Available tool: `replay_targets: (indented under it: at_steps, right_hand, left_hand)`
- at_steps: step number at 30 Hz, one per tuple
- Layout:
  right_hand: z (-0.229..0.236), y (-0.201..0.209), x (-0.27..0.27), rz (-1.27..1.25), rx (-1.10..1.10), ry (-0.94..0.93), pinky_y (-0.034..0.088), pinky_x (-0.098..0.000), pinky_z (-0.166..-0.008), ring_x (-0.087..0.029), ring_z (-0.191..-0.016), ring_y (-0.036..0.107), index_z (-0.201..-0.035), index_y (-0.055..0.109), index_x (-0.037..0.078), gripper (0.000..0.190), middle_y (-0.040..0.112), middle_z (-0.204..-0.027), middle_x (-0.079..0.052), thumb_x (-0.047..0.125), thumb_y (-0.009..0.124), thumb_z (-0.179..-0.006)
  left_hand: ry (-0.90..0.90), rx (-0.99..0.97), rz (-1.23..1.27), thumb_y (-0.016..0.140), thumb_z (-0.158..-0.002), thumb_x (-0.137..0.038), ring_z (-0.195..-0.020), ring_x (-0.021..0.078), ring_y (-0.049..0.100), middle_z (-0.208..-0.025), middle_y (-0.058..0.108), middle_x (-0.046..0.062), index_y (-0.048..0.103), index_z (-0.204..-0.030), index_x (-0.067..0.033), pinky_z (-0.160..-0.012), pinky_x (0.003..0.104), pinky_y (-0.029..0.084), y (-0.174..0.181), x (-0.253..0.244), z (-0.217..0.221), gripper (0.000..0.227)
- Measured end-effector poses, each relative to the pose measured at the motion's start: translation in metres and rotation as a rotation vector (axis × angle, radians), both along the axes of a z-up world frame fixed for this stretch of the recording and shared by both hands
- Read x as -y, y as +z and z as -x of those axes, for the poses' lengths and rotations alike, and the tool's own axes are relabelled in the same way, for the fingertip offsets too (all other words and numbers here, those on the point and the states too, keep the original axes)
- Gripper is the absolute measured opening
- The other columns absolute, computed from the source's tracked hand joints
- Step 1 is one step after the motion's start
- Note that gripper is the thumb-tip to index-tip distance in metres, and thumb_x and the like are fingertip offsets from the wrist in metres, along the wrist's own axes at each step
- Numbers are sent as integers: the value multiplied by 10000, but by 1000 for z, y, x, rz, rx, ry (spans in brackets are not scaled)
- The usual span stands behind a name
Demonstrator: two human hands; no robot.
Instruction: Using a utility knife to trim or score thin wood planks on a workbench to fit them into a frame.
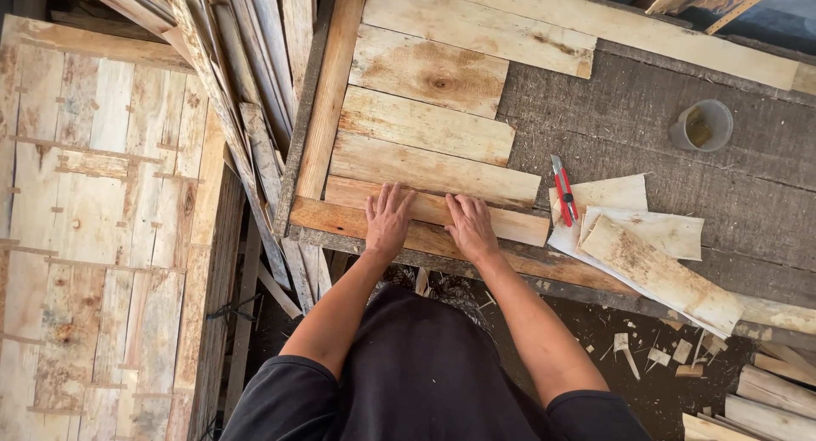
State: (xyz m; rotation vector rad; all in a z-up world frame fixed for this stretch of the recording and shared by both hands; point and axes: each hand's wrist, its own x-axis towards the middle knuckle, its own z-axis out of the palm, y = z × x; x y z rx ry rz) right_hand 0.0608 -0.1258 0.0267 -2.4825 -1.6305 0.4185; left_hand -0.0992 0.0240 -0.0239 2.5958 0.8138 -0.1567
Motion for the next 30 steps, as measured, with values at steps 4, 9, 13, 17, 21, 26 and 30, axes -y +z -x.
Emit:
replay_targets:
  at_steps: [4,9,13,17,21,26,30]
  right_hand:
    - [2,0,1,32,-37,-22,290,-488,-1222,-295,-1329,447,-1535,430,46,787,468,-1412,-111,275,773,-865]
    - [4,1,2,13,-26,-26,290,-492,-1218,-298,-1344,439,-1546,426,54,791,459,-1422,-107,267,778,-870]
    - [7,-2,1,7,-2,-35,275,-520,-1221,-299,-1337,439,-1540,427,65,792,459,-1416,-108,275,782,-864]
    - [6,-3,1,-2,-24,-52,275,-523,-1229,-293,-1344,447,-1545,430,90,791,463,-1429,-96,273,783,-862]
    - [5,-4,3,-30,-58,-58,285,-516,-1228,-300,-1339,454,-1543,442,116,796,484,-1425,-97,292,787,-848]
    - [7,-5,6,-51,-96,-90,324,-503,-1210,-310,-1346,461,-1521,478,120,757,504,-1441,-110,284,793,-852]
    - [5,-30,18,-79,-71,-125,341,-502,-1204,-338,-1369,450,-1477,524,112,675,493,-1479,-135,305,772,-880]
  left_hand:
    - [0,2,15,537,-1014,-243,-1564,328,154,-1686,217,104,311,-1602,-279,-1231,611,113,5,-3,0,631]
    - [37,40,45,537,-1030,-257,-1562,329,172,-1679,241,100,327,-1594,-290,-1229,614,125,8,-3,2,602]
    - [42,66,28,549,-1018,-247,-1558,329,191,-1676,258,101,335,-1595,-287,-1229,616,133,6,-3,4,616]
    - [46,95,6,566,-1006,-237,-1559,336,202,-1674,268,107,349,-1593,-281,-1227,618,143,7,-3,6,628]
    - [44,105,15,577,-996,-236,-1559,345,194,-1671,267,120,351,-1593,-262,-1223,625,146,7,-3,7,639]
    - [37,80,16,572,-985,-235,-1565,349,171,-1676,254,124,349,-1588,-248,-1221,636,129,8,-3,7,643]
    - [36,19,-3,528,-995,-236,-1574,349,139,-1691,222,127,336,-1597,-249,-1224,643,96,7,-1,4,632]
